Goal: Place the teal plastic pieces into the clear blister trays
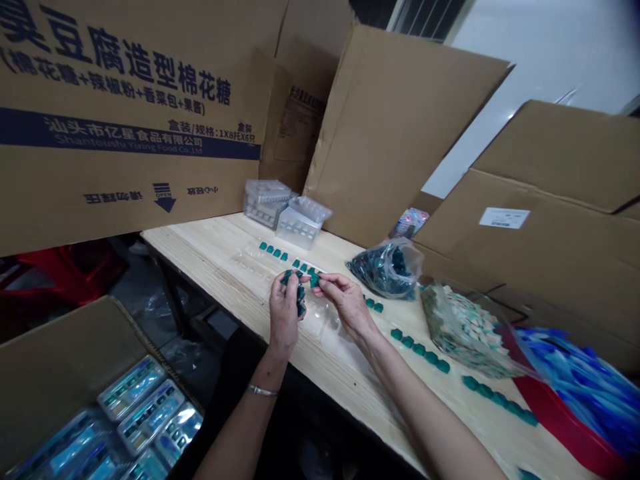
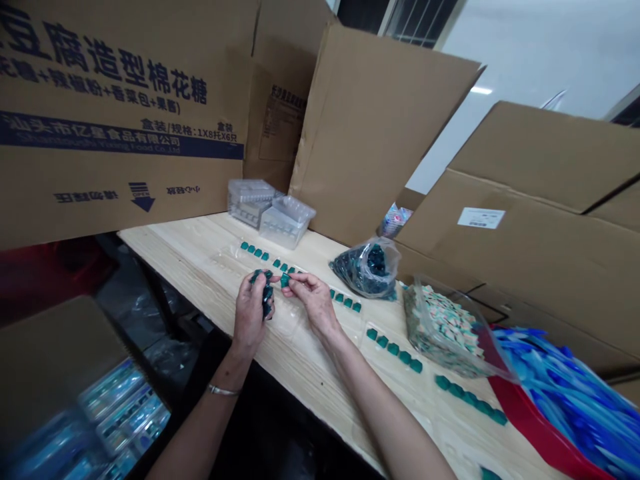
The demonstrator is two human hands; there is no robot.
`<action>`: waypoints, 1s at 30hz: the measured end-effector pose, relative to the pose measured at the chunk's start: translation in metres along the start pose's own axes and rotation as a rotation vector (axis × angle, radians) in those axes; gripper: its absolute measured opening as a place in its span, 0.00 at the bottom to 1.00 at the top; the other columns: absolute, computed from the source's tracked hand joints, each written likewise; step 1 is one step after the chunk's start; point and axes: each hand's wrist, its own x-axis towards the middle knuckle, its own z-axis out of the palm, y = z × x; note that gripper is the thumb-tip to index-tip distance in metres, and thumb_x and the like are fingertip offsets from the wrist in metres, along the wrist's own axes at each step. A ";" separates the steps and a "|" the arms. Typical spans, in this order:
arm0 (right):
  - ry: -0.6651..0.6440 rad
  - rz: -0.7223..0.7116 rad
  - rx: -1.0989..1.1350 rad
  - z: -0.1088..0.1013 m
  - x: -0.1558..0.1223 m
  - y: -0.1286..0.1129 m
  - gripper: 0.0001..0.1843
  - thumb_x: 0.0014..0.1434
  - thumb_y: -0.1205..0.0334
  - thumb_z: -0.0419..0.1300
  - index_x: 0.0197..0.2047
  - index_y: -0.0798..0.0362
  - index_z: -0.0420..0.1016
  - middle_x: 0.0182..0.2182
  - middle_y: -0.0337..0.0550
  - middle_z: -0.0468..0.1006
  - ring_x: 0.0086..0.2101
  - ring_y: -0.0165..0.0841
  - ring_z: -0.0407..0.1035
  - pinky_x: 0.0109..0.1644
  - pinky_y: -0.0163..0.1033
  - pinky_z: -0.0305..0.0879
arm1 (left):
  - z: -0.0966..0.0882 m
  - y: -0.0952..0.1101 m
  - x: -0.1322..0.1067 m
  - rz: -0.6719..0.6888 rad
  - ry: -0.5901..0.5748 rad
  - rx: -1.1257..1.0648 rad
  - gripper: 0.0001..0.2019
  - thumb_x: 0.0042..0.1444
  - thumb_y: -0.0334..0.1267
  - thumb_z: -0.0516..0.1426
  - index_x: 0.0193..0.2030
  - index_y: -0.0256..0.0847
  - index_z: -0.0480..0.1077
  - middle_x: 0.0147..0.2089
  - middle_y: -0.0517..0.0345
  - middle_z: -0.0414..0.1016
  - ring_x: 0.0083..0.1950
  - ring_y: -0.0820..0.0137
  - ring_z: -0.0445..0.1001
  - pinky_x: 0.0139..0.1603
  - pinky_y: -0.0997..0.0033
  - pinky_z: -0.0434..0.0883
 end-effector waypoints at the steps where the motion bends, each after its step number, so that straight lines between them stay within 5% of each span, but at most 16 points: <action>1: 0.003 0.001 -0.002 0.000 0.000 0.000 0.14 0.45 0.59 0.67 0.36 0.55 0.75 0.26 0.41 0.79 0.28 0.30 0.74 0.40 0.37 0.69 | 0.000 0.000 0.000 0.000 -0.008 0.005 0.17 0.54 0.50 0.53 0.43 0.40 0.64 0.40 0.56 0.72 0.18 0.84 0.58 0.12 0.85 0.55; 13: 0.013 0.022 0.003 -0.002 -0.003 -0.005 0.14 0.43 0.59 0.67 0.34 0.56 0.75 0.25 0.41 0.79 0.27 0.30 0.74 0.38 0.37 0.69 | -0.001 -0.001 0.001 0.021 -0.031 0.051 0.18 0.54 0.50 0.53 0.44 0.39 0.65 0.40 0.55 0.73 0.17 0.84 0.58 0.13 0.83 0.55; 22: 0.023 0.047 0.059 -0.004 -0.003 -0.007 0.14 0.42 0.59 0.68 0.34 0.56 0.75 0.25 0.41 0.79 0.25 0.29 0.73 0.38 0.36 0.70 | 0.000 0.002 -0.001 0.111 -0.018 0.097 0.16 0.54 0.46 0.54 0.45 0.38 0.66 0.38 0.52 0.76 0.26 0.77 0.70 0.28 0.77 0.66; 30: 0.020 0.021 0.010 -0.004 -0.006 -0.007 0.15 0.43 0.58 0.68 0.34 0.56 0.75 0.25 0.41 0.78 0.26 0.30 0.73 0.37 0.36 0.70 | -0.001 0.001 0.000 0.076 -0.052 0.126 0.15 0.55 0.46 0.54 0.45 0.39 0.66 0.40 0.52 0.75 0.26 0.78 0.69 0.26 0.78 0.66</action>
